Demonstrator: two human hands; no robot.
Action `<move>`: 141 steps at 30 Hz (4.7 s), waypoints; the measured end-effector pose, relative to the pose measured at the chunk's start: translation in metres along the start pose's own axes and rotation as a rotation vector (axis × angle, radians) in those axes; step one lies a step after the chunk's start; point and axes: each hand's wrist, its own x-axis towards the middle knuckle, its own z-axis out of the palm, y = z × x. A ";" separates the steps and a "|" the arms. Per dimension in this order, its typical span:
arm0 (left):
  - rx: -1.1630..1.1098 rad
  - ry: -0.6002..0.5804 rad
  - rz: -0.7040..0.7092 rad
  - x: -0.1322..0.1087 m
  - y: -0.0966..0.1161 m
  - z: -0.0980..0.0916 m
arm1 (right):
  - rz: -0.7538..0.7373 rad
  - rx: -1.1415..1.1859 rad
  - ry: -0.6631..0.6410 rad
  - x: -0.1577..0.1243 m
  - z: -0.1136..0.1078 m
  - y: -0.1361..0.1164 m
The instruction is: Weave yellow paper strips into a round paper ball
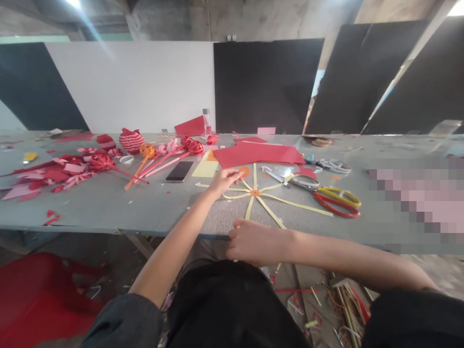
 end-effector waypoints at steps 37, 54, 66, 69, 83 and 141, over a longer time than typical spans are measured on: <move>0.999 0.252 0.548 -0.009 -0.003 0.002 | 0.832 0.417 0.828 -0.021 0.027 0.128; 0.701 0.207 0.447 -0.003 -0.006 0.002 | 0.736 0.759 0.909 -0.023 0.031 0.134; 0.624 0.119 0.371 -0.004 -0.004 0.000 | 0.758 0.568 0.837 -0.027 0.023 0.125; 0.672 0.163 0.373 -0.005 -0.002 0.001 | 0.764 0.534 0.842 -0.026 0.021 0.122; 0.915 0.173 0.425 -0.008 -0.003 0.003 | 0.828 0.643 0.851 -0.021 0.029 0.128; 0.095 0.228 0.283 0.004 -0.003 0.001 | 0.783 1.380 1.241 -0.033 0.008 0.124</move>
